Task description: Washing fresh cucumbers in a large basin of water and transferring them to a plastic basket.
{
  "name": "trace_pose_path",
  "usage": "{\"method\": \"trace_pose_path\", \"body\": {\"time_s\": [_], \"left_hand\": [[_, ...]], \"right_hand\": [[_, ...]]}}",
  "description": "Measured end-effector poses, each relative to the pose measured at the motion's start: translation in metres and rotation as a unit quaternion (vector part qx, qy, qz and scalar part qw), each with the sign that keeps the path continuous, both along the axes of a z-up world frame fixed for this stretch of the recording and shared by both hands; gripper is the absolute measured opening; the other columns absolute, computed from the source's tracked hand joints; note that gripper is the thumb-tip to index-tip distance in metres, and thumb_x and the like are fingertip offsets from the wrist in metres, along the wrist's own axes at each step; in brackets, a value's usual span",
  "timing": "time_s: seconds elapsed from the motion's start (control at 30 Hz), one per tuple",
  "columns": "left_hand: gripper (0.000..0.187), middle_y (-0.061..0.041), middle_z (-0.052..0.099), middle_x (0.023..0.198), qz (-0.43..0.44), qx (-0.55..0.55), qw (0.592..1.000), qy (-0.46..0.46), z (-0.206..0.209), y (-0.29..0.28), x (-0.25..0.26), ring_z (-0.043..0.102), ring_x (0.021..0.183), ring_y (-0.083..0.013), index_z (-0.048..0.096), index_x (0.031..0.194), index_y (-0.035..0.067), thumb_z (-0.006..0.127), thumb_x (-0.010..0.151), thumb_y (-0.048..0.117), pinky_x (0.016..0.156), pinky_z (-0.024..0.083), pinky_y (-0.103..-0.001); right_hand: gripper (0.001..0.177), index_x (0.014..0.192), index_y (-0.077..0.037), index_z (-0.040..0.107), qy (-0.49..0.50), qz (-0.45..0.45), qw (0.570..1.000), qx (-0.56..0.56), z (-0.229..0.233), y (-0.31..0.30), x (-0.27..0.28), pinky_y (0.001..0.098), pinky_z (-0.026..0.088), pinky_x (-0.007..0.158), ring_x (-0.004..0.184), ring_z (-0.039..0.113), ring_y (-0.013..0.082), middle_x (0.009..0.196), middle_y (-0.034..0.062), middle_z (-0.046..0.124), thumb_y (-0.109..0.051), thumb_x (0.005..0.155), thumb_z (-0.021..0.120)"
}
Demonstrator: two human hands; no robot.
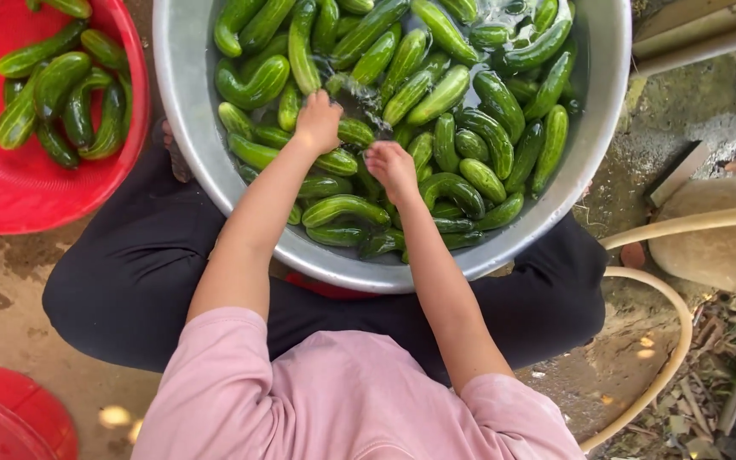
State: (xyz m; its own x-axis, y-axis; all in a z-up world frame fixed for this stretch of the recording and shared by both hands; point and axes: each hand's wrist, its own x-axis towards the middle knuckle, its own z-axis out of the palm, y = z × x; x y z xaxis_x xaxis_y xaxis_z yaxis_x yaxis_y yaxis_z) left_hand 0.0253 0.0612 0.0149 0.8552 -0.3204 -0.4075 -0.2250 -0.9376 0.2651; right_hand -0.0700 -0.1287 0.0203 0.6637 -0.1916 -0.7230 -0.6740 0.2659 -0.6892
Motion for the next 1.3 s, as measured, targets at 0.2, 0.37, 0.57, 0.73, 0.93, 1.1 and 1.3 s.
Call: {"method": "trace_pose_path", "body": {"time_s": [0.2, 0.37, 0.57, 0.73, 0.93, 1.1, 1.3], "left_hand": [[0.055, -0.032, 0.061, 0.119, 0.082, -0.218, 0.968, 0.088, 0.035, -0.010, -0.002, 0.062, 0.114, -0.0501, 0.052, 0.124, -0.001, 0.078, 0.075, -0.003, 0.096, 0.051, -0.056], [0.059, -0.016, 0.063, 0.137, 0.212, -0.405, 0.877, 0.149, 0.074, -0.026, -0.014, 0.055, 0.134, -0.0351, 0.062, 0.138, 0.023, 0.061, 0.101, 0.069, 0.112, 0.044, -0.053], [0.059, -0.038, 0.057, 0.136, 0.319, -0.570, 0.757, 0.031, 0.102, -0.073, -0.062, 0.050, 0.134, -0.0462, 0.062, 0.132, -0.011, 0.035, 0.113, 0.039, 0.118, 0.036, -0.055], [0.054, -0.020, 0.065, 0.129, 0.195, -0.541, 0.818, 0.024, 0.103, -0.080, -0.082, 0.062, 0.111, -0.0321, 0.058, 0.138, 0.003, 0.030, 0.115, 0.043, 0.102, 0.046, -0.051], [0.046, -0.012, 0.067, 0.098, 0.169, -0.505, 0.846, 0.025, 0.092, -0.068, -0.077, 0.060, 0.089, -0.0242, 0.062, 0.137, 0.012, 0.031, 0.115, 0.039, 0.082, 0.048, -0.041], [0.052, -0.027, 0.071, 0.113, 0.287, -0.442, 0.850, 0.009, 0.101, -0.072, -0.074, 0.065, 0.112, -0.0467, 0.067, 0.122, 0.004, 0.035, 0.112, 0.043, 0.099, 0.049, -0.058], [0.033, -0.016, 0.075, 0.101, 0.140, -0.496, 0.857, 0.010, 0.082, -0.050, -0.053, 0.071, 0.100, -0.0247, 0.072, 0.122, 0.013, 0.046, 0.108, 0.028, 0.091, 0.054, -0.044]], "right_hand": [[0.027, 0.121, -0.001, 0.071, -0.235, 0.082, 0.958, 0.144, 0.102, 0.006, 0.018, 0.0416, 0.061, 0.095, 0.108, 0.074, 0.0295, 0.117, 0.0220, 0.074, -0.011, 0.107, 0.050], [0.022, 0.121, -0.018, 0.074, -0.342, 0.083, 0.896, -0.273, 0.083, -0.014, 0.027, 0.0297, 0.056, 0.091, 0.106, 0.066, 0.0126, 0.120, -0.0005, 0.071, -0.013, 0.105, 0.060], [0.039, 0.148, -0.024, 0.053, -0.347, 0.226, 0.738, -0.533, 0.110, 0.012, 0.011, 0.0581, 0.027, 0.118, 0.137, 0.042, 0.0306, 0.146, 0.0046, 0.050, -0.037, 0.114, 0.040], [0.056, 0.103, -0.015, 0.075, -0.210, 0.188, 0.891, -0.356, 0.105, -0.030, 0.032, 0.0511, 0.044, 0.102, 0.113, 0.063, 0.0399, 0.109, 0.0179, 0.071, -0.053, 0.105, 0.034], [0.072, 0.136, 0.001, 0.058, -0.021, 0.139, 0.978, -0.154, 0.099, -0.036, 0.030, 0.0525, 0.061, 0.085, 0.107, 0.073, 0.0396, 0.126, 0.0294, 0.065, -0.062, 0.103, 0.044], [0.060, 0.142, 0.001, 0.040, -0.189, 0.250, 0.809, -0.496, 0.093, 0.003, 0.014, 0.0654, 0.048, 0.096, 0.109, 0.057, 0.0600, 0.125, 0.0310, 0.048, -0.049, 0.110, 0.036], [0.077, 0.133, -0.011, 0.070, -0.113, 0.209, 0.950, -0.202, 0.124, -0.039, 0.020, 0.0530, 0.042, 0.109, 0.129, 0.057, 0.0459, 0.129, 0.0220, 0.069, -0.075, 0.101, 0.043]]}}
